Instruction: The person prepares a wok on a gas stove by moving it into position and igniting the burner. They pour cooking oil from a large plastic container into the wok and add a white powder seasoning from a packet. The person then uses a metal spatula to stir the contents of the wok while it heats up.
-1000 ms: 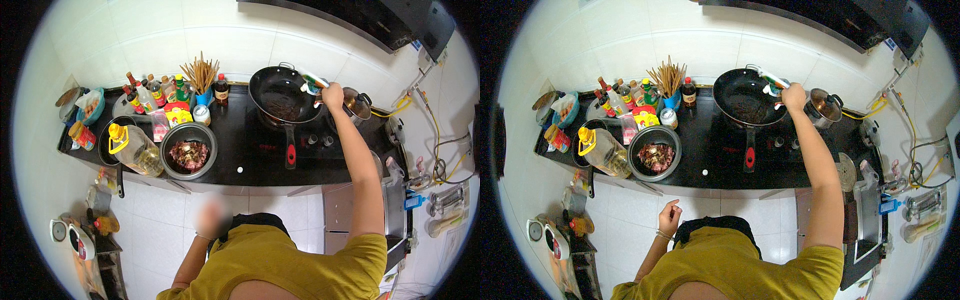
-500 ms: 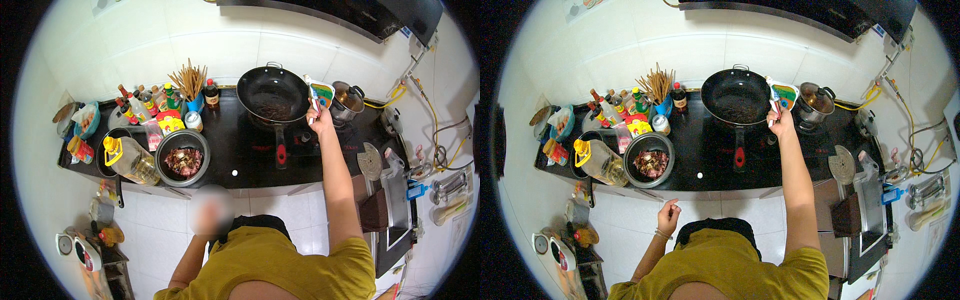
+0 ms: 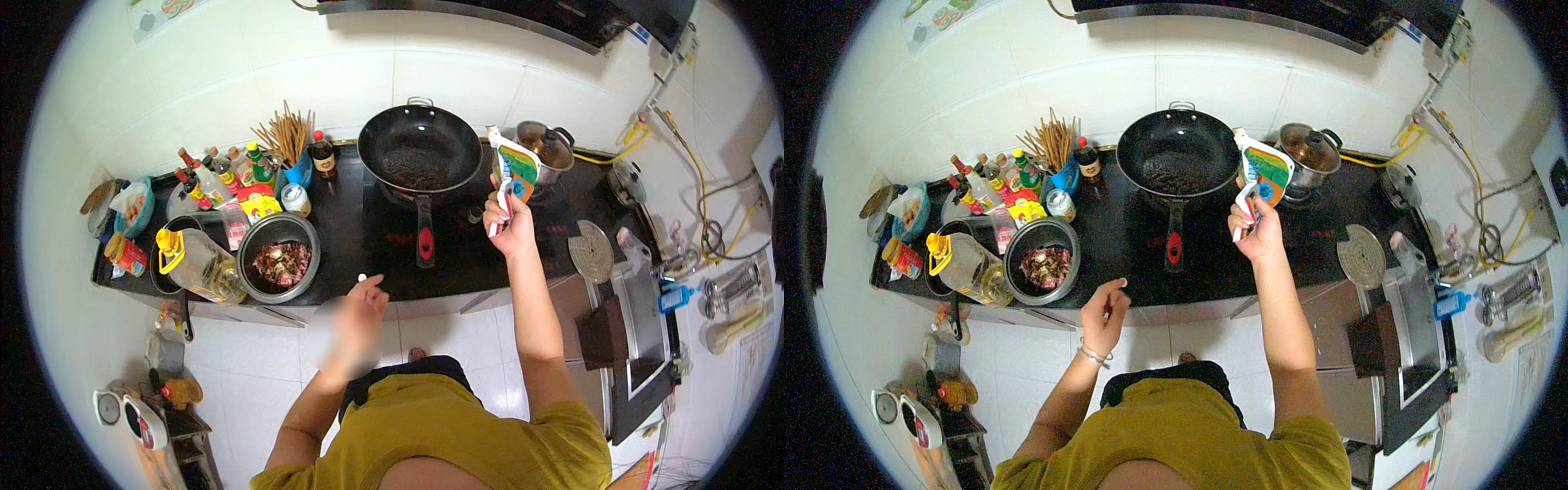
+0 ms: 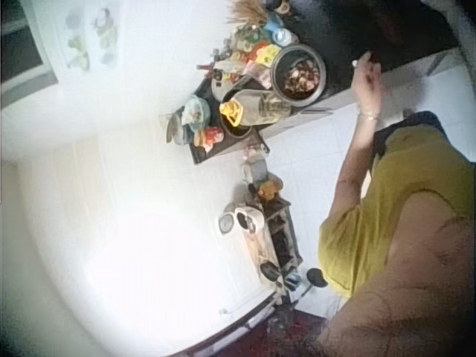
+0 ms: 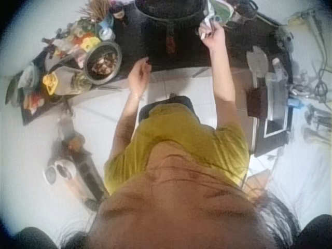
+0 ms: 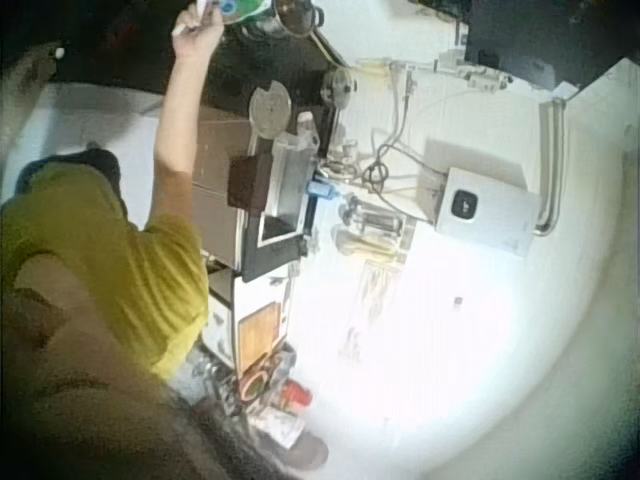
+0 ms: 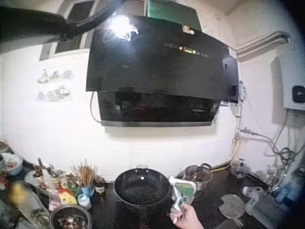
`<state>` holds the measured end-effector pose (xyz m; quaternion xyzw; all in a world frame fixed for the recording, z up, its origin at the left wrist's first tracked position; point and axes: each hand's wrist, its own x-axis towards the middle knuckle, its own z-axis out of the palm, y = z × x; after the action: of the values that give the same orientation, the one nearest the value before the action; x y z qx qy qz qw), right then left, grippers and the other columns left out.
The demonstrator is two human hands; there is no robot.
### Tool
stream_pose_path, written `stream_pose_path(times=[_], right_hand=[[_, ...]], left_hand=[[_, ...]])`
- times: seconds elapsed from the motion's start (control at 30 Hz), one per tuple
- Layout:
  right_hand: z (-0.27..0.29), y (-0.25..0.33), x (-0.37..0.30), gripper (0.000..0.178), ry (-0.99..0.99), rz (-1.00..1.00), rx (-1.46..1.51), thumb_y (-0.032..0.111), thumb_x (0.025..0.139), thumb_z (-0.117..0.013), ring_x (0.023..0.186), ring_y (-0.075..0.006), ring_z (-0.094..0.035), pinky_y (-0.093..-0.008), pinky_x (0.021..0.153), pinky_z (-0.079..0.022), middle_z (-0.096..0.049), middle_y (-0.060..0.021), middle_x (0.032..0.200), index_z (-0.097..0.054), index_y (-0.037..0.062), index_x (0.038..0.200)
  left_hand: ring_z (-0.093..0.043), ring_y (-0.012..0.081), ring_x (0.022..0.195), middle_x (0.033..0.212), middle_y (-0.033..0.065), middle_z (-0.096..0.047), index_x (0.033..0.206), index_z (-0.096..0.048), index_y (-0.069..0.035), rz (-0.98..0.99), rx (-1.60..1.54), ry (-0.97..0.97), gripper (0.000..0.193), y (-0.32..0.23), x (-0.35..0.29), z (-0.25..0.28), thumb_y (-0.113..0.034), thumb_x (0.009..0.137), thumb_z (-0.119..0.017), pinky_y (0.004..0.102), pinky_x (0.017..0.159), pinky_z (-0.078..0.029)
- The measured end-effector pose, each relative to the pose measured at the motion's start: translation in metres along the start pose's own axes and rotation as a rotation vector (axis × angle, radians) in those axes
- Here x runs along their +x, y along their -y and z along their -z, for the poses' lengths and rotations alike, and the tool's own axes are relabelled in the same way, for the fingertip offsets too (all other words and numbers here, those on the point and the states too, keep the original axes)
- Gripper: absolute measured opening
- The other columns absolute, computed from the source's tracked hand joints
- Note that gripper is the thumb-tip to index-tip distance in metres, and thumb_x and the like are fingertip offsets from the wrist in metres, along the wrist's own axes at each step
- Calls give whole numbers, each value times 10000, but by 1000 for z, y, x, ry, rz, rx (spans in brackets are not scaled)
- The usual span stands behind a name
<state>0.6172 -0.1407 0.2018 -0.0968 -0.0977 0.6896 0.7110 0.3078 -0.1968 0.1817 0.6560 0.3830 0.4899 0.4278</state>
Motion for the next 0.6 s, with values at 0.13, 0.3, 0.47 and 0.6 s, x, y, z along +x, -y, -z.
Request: stream_pose_path(times=[0.13,0.3,0.47,0.6], right_hand=[[-20,-56,-47,439,52,66,-62,197,825,-544,518,-99,-371,-215,459,-309,-544,-38,755,-462,68,1237],[-19,-196,-116,431,-160,95,-368,319,799,-598,805,-161,-593,-266,576,-438,-608,-26,1021,-498,134,1176],[-11,-308,-149,434,-237,43,-287,180,843,-571,1049,-206,-520,-383,847,-441,-527,-48,1147,-402,100,1235],[14,-368,-157,458,-170,12,-465,85,835,-590,1088,-189,-476,-382,903,-411,-472,-35,1194,-378,92,1241]], left_hand=[[-489,59,683,776,17,-541,1086,-535,5,-123,-114,115,241,-24,24,-10,-41,851,-553,183,611,-410],[-570,161,750,914,125,-573,1058,-535,25,-220,-69,246,364,-68,44,15,-165,777,-666,255,584,-465],[-567,173,624,738,95,-586,899,-600,13,-48,-72,192,281,-58,2,77,-212,752,-681,279,593,-451],[-545,215,630,720,106,-546,864,-611,7,-53,131,158,259,-41,-27,125,-186,713,-696,285,570,-428]])
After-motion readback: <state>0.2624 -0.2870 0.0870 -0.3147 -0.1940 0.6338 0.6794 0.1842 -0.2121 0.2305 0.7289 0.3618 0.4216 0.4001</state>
